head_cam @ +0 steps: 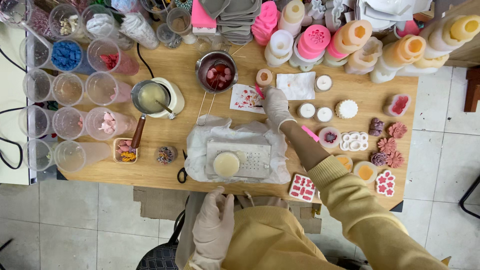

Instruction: The person prepares and decorates candles by stirring melted wax in a pot, pouring it into molds, and using a small tool to place decorative wax pieces and sprinkles onto the surface of a larger wax puck.

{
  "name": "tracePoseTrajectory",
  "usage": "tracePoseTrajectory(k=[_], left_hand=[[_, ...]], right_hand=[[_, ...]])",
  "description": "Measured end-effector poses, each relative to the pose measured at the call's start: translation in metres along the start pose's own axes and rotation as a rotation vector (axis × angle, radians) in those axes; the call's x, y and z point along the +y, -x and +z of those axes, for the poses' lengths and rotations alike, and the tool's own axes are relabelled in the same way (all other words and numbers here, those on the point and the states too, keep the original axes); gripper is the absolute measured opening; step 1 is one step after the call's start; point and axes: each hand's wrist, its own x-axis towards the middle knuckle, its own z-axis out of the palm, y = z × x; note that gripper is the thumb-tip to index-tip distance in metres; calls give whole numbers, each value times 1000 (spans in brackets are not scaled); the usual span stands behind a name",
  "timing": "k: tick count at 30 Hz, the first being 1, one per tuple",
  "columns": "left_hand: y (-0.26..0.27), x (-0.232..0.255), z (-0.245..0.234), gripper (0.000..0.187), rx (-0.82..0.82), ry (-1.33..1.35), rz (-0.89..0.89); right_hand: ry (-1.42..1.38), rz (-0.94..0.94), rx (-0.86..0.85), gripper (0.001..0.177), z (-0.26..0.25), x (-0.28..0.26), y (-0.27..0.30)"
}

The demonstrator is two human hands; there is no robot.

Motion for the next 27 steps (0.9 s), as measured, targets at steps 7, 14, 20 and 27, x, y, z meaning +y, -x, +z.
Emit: tracePoseTrajectory(k=[7, 14, 20, 27], left_hand=[[-8, -23, -10, 30, -11, 80, -172], [-20, -58, -5, 28, 27, 192, -124], [-24, -64, -5, 25, 26, 178, -169], [-15, -78, -8, 18, 30, 426, -214]], right_hand=[[-8, 13, -78, 17, -63, -20, 17], [-432, -307, -171, 24, -160, -65, 75], [-324, -611, -267, 27, -180, -85, 90], [-175, -1019, -249, 41, -196, -138, 88]])
